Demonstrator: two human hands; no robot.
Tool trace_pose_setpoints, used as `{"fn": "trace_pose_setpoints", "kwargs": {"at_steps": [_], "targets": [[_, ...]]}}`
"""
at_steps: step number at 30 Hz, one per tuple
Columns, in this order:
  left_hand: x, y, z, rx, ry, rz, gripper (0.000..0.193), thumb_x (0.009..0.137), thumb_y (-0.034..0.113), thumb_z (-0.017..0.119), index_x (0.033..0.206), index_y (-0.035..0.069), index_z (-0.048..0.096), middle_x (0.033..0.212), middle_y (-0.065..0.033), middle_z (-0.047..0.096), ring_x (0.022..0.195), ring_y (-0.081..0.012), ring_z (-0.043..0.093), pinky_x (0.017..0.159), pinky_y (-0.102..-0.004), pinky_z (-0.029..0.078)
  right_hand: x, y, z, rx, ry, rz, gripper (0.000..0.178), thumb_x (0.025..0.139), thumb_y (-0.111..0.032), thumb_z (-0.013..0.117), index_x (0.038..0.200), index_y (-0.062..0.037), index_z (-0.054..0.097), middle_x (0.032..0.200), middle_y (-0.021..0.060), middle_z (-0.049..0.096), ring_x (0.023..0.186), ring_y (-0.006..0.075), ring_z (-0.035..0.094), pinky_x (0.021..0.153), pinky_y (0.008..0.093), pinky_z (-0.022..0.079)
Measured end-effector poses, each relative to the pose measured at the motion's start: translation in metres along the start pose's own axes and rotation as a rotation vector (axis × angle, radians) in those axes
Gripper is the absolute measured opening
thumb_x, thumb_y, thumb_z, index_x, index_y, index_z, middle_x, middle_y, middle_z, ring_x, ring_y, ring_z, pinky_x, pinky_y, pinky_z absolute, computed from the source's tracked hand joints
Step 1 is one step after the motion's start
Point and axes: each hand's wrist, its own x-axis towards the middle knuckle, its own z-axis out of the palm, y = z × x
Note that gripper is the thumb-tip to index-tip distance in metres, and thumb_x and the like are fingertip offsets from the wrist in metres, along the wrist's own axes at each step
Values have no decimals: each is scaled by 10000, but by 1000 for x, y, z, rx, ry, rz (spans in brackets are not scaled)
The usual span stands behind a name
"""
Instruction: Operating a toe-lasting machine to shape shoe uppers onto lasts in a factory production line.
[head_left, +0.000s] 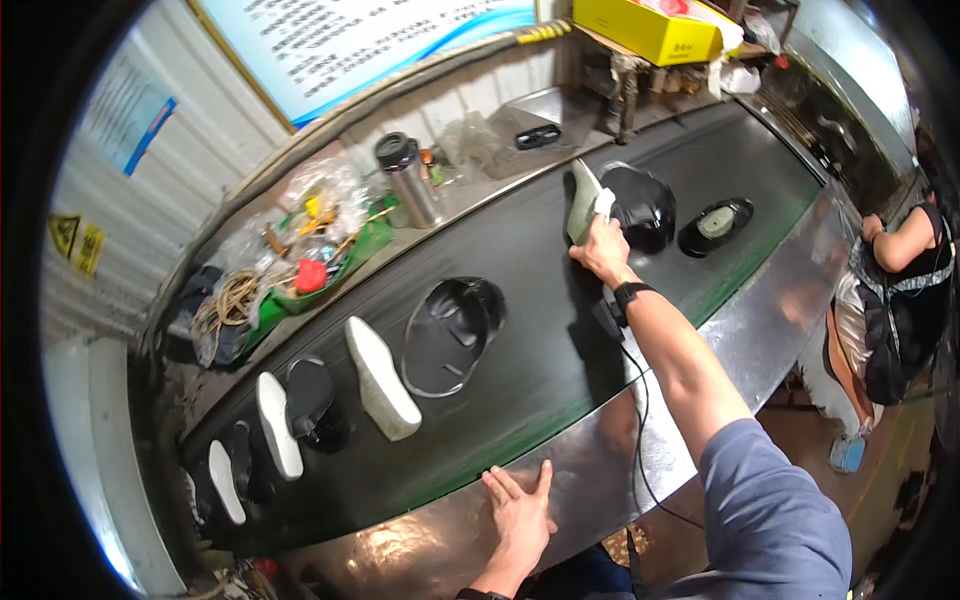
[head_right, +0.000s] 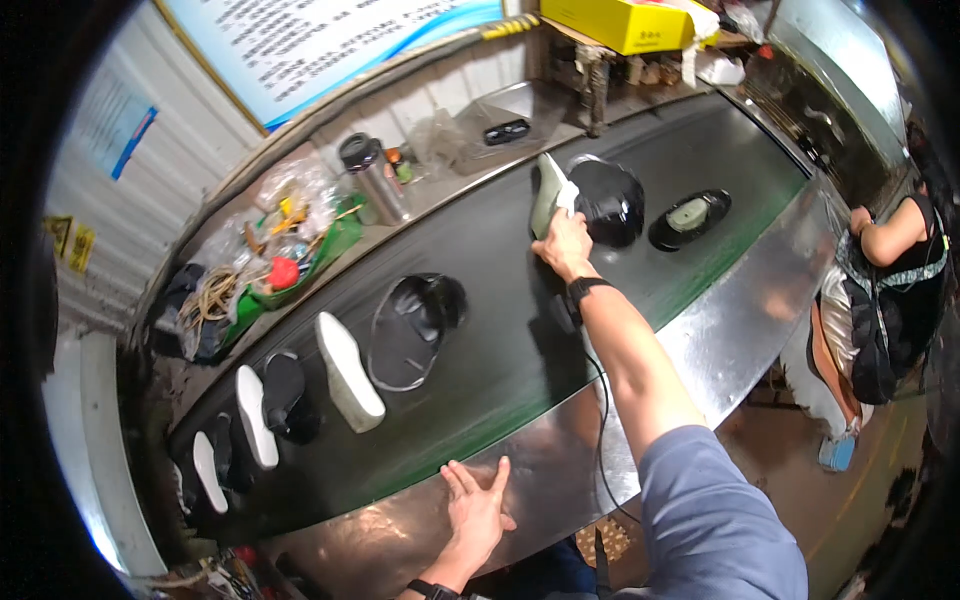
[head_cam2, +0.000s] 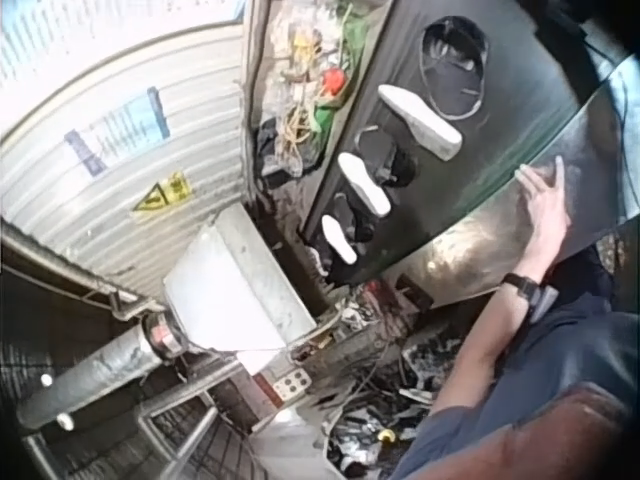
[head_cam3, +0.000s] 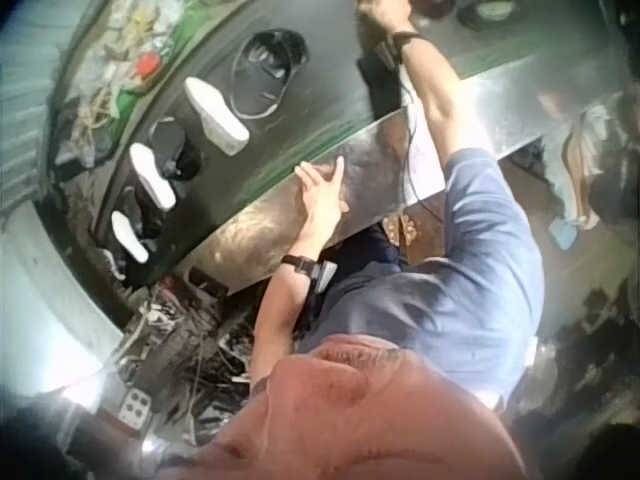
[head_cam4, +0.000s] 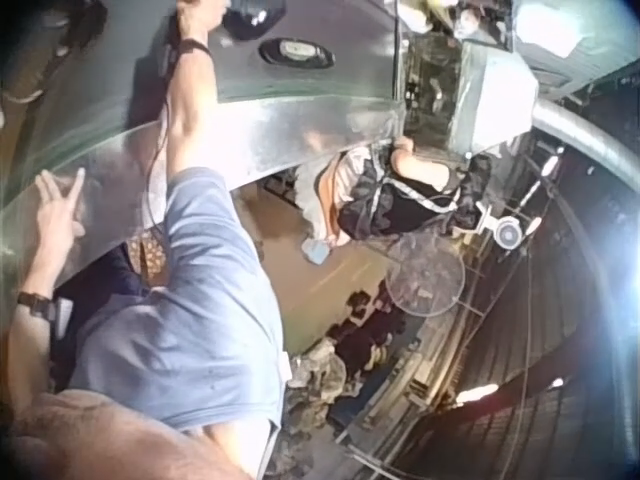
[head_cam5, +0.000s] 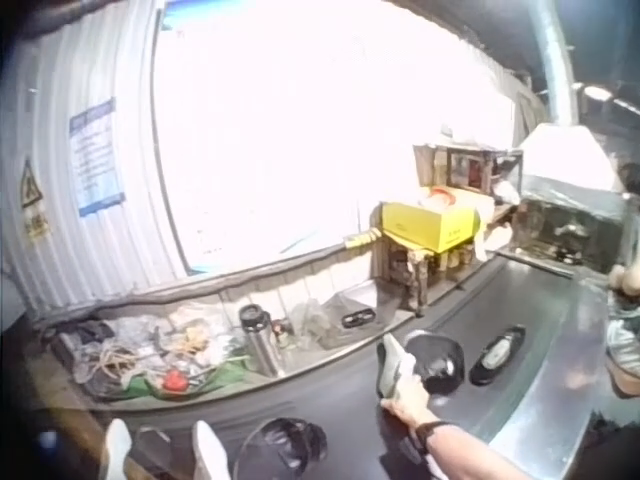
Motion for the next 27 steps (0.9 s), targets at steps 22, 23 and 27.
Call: {"fn": "trace_pose_setpoints", "kwargs": {"at_steps": [22, 23, 27], "targets": [[-192, -174, 102, -2493, -328, 6, 829, 802, 465, 728, 1428, -12, 470, 1354, -239, 581, 1180, -398, 611, 1079, -535, 452, -536, -88, -135, 969, -732, 77, 633, 908, -281, 738, 1363, 85, 492, 917, 170, 706, 692, 198, 691, 583, 343, 528], [-219, -189, 94, -2519, -364, 60, 907, 755, 460, 773, 1448, -20, 438, 1389, -243, 553, 1223, -398, 585, 1098, -537, 437, -529, -84, -146, 948, -700, 62, 632, 903, -216, 733, 1414, 48, 469, 943, 136, 703, 705, 173, 686, 601, 303, 533], [-268, -219, 67, -2607, -306, 303, 1034, 716, 357, 829, 1520, -18, 298, 1498, -233, 438, 1392, -384, 437, 1145, -556, 393, -479, -59, -100, 951, -650, 183, 618, 904, -124, 699, 1460, -12, 455, 1056, 104, 674, 803, 156, 680, 700, 244, 552]]}}
